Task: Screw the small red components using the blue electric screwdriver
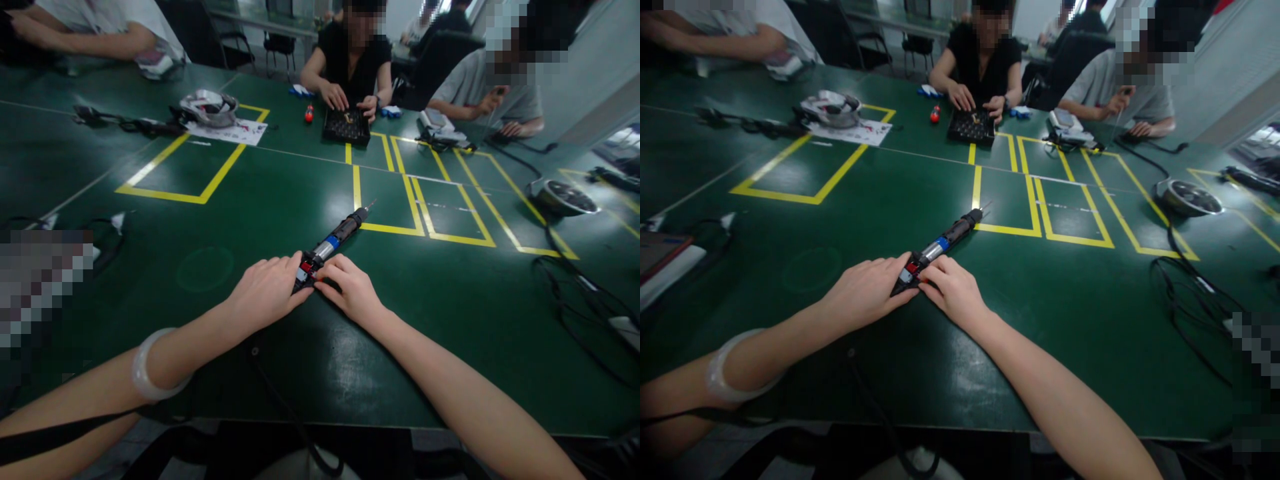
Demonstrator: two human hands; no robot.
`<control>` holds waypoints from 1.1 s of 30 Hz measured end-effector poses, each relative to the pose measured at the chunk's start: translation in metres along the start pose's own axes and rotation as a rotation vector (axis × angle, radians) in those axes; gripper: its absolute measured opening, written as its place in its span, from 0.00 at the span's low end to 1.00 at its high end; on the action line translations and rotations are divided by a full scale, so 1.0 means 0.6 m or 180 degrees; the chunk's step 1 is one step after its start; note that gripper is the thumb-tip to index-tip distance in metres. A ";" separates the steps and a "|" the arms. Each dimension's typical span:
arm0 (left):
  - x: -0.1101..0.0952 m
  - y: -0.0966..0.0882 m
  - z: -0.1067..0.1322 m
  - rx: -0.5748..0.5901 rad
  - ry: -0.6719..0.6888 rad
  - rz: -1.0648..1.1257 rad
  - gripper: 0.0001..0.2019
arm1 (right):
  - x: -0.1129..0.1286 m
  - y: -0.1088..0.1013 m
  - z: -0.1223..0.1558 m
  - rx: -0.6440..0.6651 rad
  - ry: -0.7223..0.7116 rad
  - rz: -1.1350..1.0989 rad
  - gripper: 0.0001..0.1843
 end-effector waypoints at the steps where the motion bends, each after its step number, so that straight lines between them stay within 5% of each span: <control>1: 0.000 -0.001 0.000 -0.0013 -0.0021 -0.0026 0.31 | 0.000 -0.001 0.000 -0.0013 -0.0011 -0.0010 0.03; 9: 0.000 -0.002 0.000 0.0020 -0.0150 -0.0046 0.42 | 0.000 -0.008 0.003 -0.0076 0.0053 -0.0238 0.08; 33: -0.001 -0.016 -0.021 -0.0011 -0.0072 -0.0220 0.26 | -0.022 -0.023 0.003 -0.0091 0.0451 -0.0674 0.07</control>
Point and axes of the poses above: each hand's wrist, its own z-axis away from the middle knuckle, its own y-axis out of the palm, x = y × z, the point moved 7 cm from there along -z, towards the middle knuckle, and after that the axes turned 8 degrees about -x, right-handed, at the moved point
